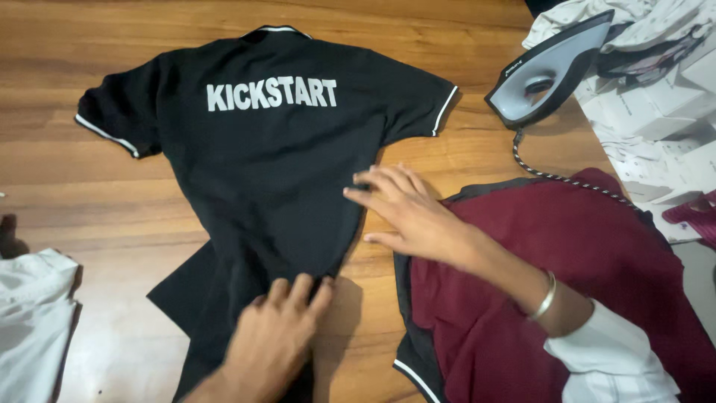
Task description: The person irons a maroon polo shirt on a wooden table, then switches to a black polo shirt. They smooth the fabric with one hand while moving the iron with the other, covering the front and back of each shirt. The shirts are laid flat and handled one at a time.
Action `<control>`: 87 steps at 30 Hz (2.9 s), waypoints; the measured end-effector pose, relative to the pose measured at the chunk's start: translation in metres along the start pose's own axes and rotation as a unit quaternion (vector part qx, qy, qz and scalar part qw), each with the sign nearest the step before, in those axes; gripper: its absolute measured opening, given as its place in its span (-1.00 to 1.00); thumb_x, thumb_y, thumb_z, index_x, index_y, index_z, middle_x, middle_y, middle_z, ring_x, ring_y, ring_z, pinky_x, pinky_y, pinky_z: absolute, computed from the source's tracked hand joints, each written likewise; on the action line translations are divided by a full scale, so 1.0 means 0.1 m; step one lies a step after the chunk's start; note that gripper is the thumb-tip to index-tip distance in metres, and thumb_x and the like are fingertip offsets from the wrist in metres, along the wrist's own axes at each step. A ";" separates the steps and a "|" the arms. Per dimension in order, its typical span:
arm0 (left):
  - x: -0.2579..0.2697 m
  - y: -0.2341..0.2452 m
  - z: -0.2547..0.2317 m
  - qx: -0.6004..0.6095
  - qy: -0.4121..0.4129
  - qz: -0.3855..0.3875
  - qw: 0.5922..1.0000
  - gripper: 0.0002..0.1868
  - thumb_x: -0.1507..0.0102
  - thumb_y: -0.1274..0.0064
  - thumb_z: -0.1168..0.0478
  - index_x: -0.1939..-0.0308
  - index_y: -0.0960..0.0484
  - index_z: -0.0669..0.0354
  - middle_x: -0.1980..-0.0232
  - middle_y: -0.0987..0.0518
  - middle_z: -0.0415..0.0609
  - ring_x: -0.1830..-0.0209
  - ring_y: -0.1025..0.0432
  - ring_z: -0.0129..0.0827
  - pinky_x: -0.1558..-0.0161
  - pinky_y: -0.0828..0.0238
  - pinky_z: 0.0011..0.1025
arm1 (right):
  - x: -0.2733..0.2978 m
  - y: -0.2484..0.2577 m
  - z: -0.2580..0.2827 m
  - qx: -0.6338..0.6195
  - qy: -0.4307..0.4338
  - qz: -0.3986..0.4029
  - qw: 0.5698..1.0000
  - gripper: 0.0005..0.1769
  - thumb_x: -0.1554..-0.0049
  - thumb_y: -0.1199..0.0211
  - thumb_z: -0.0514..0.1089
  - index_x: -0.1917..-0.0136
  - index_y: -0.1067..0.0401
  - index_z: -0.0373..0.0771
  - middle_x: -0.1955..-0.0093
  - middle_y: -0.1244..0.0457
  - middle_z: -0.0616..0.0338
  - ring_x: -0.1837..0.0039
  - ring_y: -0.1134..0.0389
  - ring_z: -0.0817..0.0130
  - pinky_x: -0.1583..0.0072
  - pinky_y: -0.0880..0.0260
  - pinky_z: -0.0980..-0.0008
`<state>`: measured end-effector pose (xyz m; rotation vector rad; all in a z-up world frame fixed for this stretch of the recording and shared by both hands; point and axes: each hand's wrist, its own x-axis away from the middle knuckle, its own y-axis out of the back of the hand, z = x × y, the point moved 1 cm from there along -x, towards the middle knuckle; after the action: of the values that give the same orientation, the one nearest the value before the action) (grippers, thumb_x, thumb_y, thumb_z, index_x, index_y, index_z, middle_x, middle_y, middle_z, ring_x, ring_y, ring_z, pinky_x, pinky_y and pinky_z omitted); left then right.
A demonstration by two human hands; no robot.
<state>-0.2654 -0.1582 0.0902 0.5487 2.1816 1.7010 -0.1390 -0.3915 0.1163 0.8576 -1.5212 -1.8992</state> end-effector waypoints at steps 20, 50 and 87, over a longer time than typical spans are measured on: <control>0.33 0.41 1.53 0.090 0.144 -0.172 0.970 -0.41 -0.07 -0.32 0.14 -0.17 -0.59 0.16 0.01 -0.61 0.15 0.04 -0.53 0.09 0.07 -0.48 -0.12 | -0.86 -0.59 1.13 -0.147 0.025 0.060 0.987 -0.12 0.08 -0.35 0.54 -0.21 -0.39 -0.14 -0.07 -0.34 0.19 -0.19 -0.37 0.16 -0.26 -0.33 0.11; -0.20 0.64 0.47 0.200 -0.051 -0.328 0.922 -0.56 -0.25 -0.28 0.06 -0.14 -0.58 0.13 -0.25 -0.49 0.13 -0.28 -0.42 0.02 -0.21 -0.42 -0.13 | 0.04 0.82 0.39 -0.376 -0.070 -0.231 0.895 -0.74 -0.45 -0.27 -0.11 -0.07 -0.46 -0.40 0.16 -0.32 0.23 0.12 -0.28 0.54 0.02 -0.28 0.54; 0.85 0.93 1.82 0.311 0.067 -0.246 0.916 -0.76 -0.51 -0.06 0.19 -0.17 -0.61 0.27 -0.07 -0.66 0.03 -0.05 -0.55 -0.29 -0.15 -0.52 -0.35 | 0.67 1.43 -0.09 0.085 -0.016 -0.382 0.920 -0.48 -0.01 -0.10 -0.50 -0.23 -0.52 -0.35 -0.17 -0.38 -0.05 -0.25 -0.38 0.14 -0.30 -0.33 0.14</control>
<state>-0.2441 0.0575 0.1352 -0.0063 2.6584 0.7940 -0.1704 -0.4768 0.2453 1.6975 -1.5074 -2.3187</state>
